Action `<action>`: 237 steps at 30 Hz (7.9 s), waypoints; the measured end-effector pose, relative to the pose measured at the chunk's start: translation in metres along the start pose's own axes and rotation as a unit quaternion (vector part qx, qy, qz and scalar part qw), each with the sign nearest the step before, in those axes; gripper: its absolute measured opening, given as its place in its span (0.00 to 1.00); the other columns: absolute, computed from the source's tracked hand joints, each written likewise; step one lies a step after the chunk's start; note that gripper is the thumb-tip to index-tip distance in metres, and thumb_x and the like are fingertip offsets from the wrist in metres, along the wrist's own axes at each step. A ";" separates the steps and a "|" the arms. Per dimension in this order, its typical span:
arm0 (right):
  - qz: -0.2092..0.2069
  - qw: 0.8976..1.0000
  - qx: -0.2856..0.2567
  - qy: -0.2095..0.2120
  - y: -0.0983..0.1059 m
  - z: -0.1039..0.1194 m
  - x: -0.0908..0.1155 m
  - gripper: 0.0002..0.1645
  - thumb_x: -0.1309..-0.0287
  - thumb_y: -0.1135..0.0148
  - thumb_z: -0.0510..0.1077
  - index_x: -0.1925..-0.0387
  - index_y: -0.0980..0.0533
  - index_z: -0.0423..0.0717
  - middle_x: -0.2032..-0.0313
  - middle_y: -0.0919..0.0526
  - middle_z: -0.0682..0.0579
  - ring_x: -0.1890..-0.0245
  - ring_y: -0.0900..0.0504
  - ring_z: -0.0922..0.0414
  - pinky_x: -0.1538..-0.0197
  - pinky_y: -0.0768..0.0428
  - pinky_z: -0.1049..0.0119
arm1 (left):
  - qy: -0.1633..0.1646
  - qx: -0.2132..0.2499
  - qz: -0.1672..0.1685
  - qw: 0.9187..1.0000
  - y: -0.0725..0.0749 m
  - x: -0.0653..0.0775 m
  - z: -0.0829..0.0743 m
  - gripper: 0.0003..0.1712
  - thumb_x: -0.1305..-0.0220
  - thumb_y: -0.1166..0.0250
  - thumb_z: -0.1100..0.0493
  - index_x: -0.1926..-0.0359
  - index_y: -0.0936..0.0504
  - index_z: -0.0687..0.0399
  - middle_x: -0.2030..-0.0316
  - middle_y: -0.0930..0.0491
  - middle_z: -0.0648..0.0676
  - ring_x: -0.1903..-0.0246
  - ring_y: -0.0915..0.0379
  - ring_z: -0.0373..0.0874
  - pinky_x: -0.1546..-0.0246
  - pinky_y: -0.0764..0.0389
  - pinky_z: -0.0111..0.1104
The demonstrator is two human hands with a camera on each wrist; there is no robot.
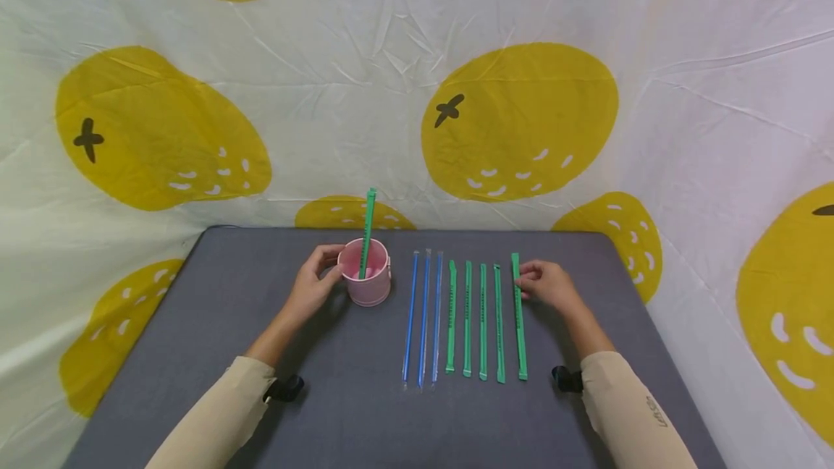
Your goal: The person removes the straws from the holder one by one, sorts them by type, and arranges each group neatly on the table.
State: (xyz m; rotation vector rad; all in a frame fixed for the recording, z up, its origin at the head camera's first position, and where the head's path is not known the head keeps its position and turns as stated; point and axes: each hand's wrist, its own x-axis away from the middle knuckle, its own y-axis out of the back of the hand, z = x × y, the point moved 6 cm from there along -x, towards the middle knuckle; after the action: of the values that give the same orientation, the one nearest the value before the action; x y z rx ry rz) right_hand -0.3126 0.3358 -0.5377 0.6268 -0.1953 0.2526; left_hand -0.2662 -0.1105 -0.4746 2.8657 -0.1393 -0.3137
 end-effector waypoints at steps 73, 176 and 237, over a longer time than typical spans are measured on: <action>-0.075 0.987 0.043 0.137 -0.044 0.120 -0.021 0.22 0.37 0.39 0.54 0.48 0.24 0.45 0.54 0.16 0.45 0.55 0.18 0.49 0.57 0.18 0.58 | -0.004 -0.008 0.001 1.000 0.000 0.003 0.003 0.24 0.33 0.40 0.62 0.39 0.32 0.68 0.41 0.28 0.69 0.39 0.31 0.65 0.41 0.28 0.55; -0.066 0.960 -0.189 0.195 -0.146 0.245 -0.060 0.14 0.38 0.38 0.40 0.55 0.25 0.36 0.63 0.21 0.45 0.58 0.17 0.39 0.54 0.17 0.49 | -0.040 -0.008 0.015 0.999 0.006 0.016 0.010 0.23 0.35 0.40 0.68 0.40 0.31 0.70 0.43 0.27 0.71 0.42 0.29 0.67 0.41 0.30 0.58; -0.174 0.971 -0.070 0.147 0.013 0.118 0.014 0.25 0.38 0.38 0.50 0.45 0.28 0.39 0.60 0.20 0.52 0.66 0.19 0.65 0.63 0.19 0.76 | -0.027 -0.022 0.009 0.999 0.001 0.009 0.007 0.24 0.33 0.40 0.62 0.40 0.31 0.70 0.43 0.27 0.70 0.42 0.29 0.65 0.44 0.24 0.51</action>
State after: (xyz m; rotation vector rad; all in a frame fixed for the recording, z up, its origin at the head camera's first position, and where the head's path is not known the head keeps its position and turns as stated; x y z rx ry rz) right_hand -0.3153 0.2779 -0.4335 0.4669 0.1806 -0.0089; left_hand -0.2591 -0.1142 -0.4823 2.8123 -0.1663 -0.3867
